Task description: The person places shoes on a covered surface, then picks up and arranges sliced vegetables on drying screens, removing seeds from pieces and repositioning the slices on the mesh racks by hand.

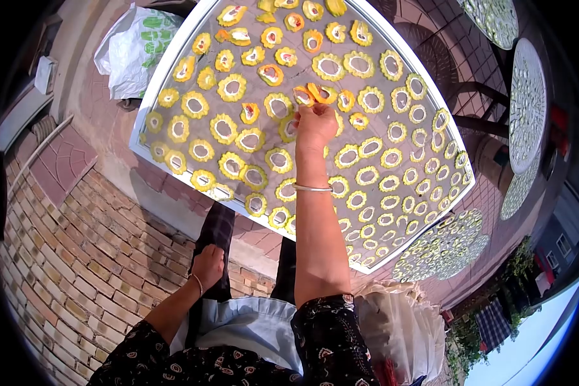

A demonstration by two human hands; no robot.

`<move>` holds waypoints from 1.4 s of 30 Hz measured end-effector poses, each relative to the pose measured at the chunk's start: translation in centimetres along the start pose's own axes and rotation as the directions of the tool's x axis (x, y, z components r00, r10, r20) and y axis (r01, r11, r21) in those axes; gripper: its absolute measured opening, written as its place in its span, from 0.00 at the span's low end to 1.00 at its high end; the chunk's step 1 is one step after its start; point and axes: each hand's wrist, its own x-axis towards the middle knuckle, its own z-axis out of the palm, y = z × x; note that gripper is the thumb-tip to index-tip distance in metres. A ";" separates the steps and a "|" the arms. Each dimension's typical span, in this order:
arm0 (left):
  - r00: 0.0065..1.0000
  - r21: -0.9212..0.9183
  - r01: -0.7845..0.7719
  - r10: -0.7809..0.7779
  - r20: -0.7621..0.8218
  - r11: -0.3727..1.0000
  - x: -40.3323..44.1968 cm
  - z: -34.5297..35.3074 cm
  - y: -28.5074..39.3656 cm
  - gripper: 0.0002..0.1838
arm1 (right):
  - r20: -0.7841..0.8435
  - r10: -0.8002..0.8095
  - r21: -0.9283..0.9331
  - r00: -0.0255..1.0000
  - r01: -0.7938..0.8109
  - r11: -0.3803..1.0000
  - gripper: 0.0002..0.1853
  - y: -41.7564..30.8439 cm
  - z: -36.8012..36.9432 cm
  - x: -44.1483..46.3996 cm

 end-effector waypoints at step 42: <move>1.000 0.012 0.024 -0.024 0.002 1.000 0.2 -0.1 -0.3 0.09 | 0.130 -0.101 0.152 0.986 0.081 0.985 0.05 0.1 0.9 -0.4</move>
